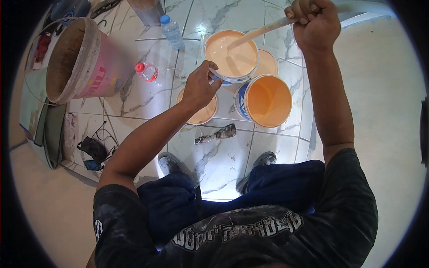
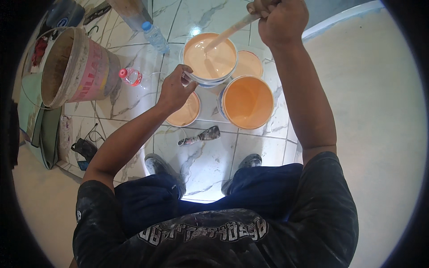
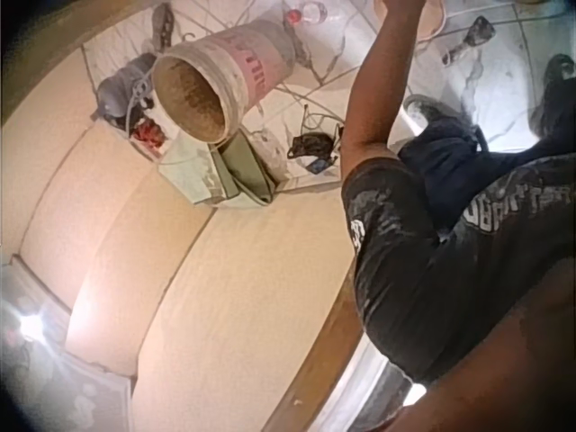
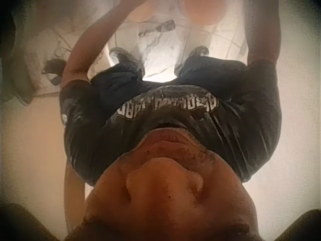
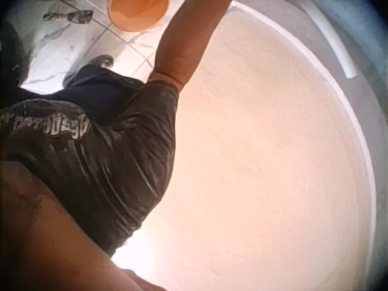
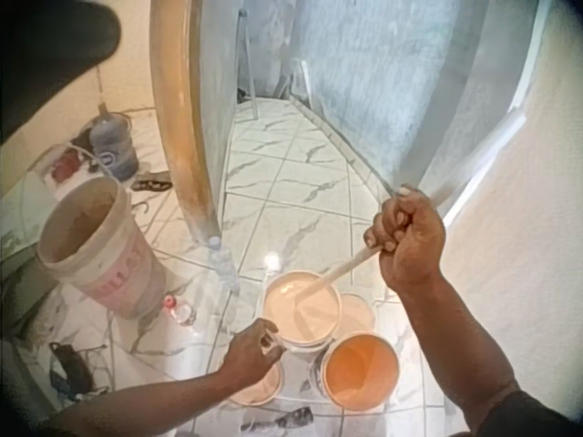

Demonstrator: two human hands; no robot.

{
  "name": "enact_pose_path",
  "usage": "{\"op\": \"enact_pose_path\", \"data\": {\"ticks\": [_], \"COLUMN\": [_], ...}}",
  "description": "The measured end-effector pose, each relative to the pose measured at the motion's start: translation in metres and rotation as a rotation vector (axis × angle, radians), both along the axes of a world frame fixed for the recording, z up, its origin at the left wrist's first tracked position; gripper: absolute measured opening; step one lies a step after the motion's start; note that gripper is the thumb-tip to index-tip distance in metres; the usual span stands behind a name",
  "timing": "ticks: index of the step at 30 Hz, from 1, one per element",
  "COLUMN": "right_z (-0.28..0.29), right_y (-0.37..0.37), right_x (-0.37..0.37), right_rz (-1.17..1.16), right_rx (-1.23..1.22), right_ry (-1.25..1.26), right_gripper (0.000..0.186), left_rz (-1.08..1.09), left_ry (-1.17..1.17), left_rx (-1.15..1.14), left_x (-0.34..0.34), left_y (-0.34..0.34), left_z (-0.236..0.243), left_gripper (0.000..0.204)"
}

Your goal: The person stirs light orange paint in buckets using a white pipe and pours paint from one bucket into another.

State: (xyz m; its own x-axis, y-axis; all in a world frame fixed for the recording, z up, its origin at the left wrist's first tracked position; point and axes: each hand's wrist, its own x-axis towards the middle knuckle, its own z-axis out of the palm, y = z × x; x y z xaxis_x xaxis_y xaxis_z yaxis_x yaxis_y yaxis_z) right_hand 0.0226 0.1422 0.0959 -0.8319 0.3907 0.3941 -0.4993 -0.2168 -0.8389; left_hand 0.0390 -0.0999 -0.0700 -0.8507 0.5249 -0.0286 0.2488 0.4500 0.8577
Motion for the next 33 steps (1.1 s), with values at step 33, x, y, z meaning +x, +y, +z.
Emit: {"op": "enact_pose_path", "data": {"ticks": [33], "right_z": [-0.01], "right_y": [0.013], "right_x": [0.024], "right_rz": [0.009], "right_rx": [-0.025], "right_ry": [-0.04], "right_gripper": [0.029], "left_rz": [-0.047], "left_ry": [0.027], "left_rx": [-0.046], "left_x": [0.001], "left_y": [-0.007], "left_z": [-0.008], "left_gripper": [0.037]}}
